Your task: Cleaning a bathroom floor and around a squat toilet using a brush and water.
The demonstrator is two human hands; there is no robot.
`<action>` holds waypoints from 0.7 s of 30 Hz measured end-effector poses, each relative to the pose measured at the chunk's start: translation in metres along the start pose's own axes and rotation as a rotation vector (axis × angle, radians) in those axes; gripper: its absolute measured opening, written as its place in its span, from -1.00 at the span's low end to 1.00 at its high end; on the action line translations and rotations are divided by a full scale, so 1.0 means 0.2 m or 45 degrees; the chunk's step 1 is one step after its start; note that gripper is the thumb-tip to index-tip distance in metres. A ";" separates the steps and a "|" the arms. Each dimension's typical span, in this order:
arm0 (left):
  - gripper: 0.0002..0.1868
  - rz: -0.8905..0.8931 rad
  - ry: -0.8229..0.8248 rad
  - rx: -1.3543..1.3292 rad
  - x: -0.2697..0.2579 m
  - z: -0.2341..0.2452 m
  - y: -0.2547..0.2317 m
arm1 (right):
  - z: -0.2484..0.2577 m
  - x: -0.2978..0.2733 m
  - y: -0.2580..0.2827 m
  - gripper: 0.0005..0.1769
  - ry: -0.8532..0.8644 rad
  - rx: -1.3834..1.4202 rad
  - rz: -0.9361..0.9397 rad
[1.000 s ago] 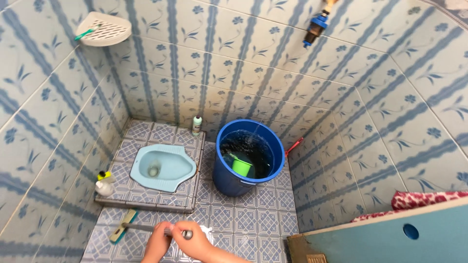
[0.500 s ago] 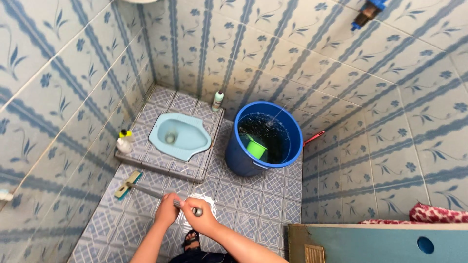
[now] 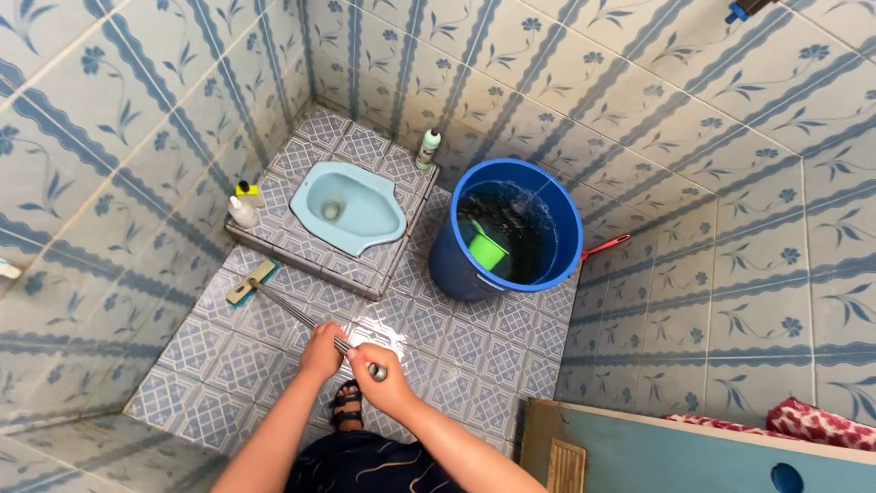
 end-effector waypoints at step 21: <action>-0.77 -0.514 0.371 -0.489 -0.74 -1.17 -1.79 | 1.85 -0.81 0.14 -0.59 -0.416 -0.229 -0.377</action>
Point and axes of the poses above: each hand's wrist, its own x-axis towards the middle knuckle, its own z-axis out of the back of the hand, y = z × x, the point moved 10 cm from there along x, towards the middle knuckle, and after that the axes turned 4 degrees about -y, right-handed, at the moved point
